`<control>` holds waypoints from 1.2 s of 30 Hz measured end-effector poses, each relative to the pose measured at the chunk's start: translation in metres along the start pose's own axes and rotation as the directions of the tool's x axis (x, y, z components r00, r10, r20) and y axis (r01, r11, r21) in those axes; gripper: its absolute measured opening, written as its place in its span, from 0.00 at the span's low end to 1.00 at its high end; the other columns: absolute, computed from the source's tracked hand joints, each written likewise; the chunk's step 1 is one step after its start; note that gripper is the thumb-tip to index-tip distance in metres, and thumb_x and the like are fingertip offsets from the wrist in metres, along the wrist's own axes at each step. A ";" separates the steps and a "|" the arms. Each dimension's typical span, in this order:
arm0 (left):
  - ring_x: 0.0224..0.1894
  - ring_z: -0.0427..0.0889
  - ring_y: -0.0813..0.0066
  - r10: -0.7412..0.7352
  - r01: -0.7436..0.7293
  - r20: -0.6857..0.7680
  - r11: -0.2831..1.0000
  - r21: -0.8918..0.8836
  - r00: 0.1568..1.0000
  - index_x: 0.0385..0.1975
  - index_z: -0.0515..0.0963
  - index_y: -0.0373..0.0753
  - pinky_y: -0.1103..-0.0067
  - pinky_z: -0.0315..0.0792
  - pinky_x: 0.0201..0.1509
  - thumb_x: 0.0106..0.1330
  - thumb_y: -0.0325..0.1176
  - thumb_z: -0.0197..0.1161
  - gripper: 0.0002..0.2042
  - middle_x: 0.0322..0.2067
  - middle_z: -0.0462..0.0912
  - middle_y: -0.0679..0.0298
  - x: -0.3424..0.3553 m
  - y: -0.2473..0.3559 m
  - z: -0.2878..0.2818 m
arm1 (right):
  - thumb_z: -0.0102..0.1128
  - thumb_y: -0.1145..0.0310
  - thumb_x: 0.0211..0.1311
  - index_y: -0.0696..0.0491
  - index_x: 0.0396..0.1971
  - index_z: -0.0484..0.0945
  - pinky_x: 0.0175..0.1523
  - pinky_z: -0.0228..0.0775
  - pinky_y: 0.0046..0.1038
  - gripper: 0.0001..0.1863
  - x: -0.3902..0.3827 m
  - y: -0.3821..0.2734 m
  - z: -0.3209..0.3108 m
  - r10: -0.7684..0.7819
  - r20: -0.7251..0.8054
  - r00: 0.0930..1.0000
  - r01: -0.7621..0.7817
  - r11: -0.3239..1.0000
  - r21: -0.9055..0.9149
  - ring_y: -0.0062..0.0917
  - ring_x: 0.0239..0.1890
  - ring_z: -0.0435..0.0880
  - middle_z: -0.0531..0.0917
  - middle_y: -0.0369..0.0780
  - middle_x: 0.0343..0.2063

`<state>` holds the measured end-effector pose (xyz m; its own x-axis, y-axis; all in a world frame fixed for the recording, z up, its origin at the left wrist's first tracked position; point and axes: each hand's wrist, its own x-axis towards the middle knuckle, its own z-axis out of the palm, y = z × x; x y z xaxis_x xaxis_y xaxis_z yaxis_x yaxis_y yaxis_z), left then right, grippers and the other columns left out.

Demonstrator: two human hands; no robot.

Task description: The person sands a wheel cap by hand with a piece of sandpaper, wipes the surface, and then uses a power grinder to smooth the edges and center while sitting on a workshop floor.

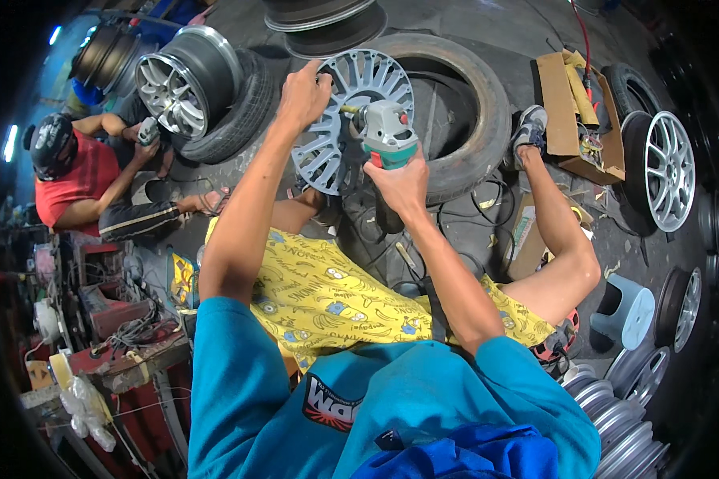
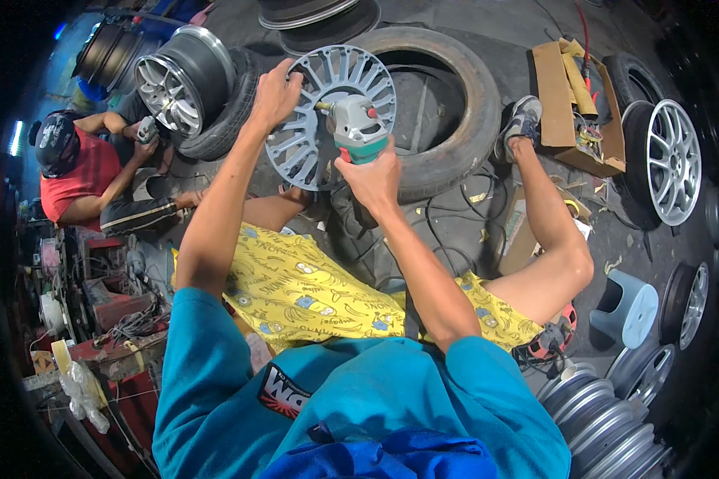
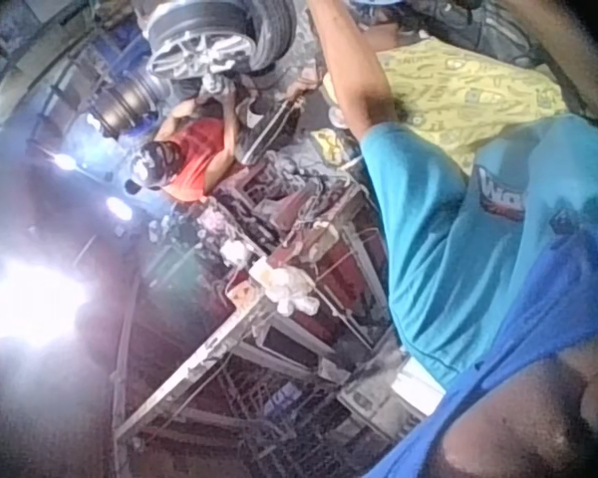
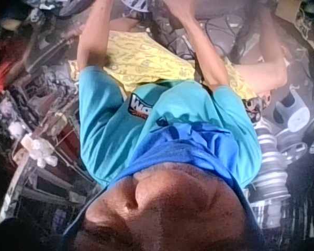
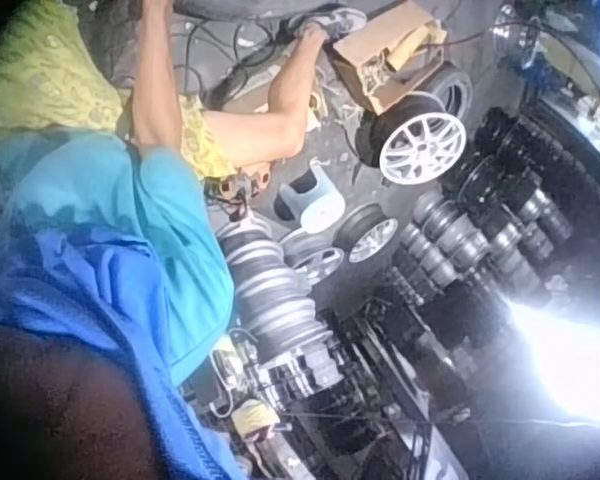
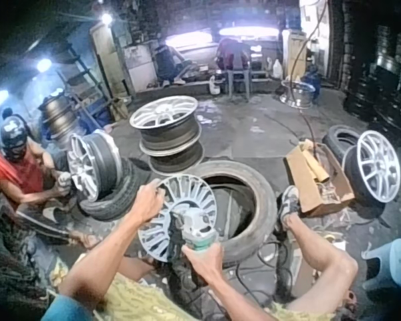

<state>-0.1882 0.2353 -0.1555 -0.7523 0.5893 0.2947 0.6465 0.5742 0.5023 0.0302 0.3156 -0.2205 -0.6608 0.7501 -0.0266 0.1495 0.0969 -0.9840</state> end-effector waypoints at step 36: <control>0.43 0.82 0.34 0.008 -0.008 0.012 1.000 0.003 1.000 0.46 0.80 0.32 0.54 0.74 0.51 0.66 0.35 0.55 0.15 0.34 0.83 0.37 0.002 -0.007 -0.001 | 0.79 0.65 0.38 0.63 0.50 0.75 0.51 0.78 0.36 0.36 0.003 0.012 0.007 -0.011 -0.010 1.000 0.012 0.999 0.048 0.37 0.44 0.88 0.87 0.50 0.41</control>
<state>-0.1941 0.2320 -0.1576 -0.7457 0.6006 0.2885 0.6528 0.5715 0.4972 0.0251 0.3141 -0.2333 -0.6548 0.7557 -0.0139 0.1065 0.0741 -0.9916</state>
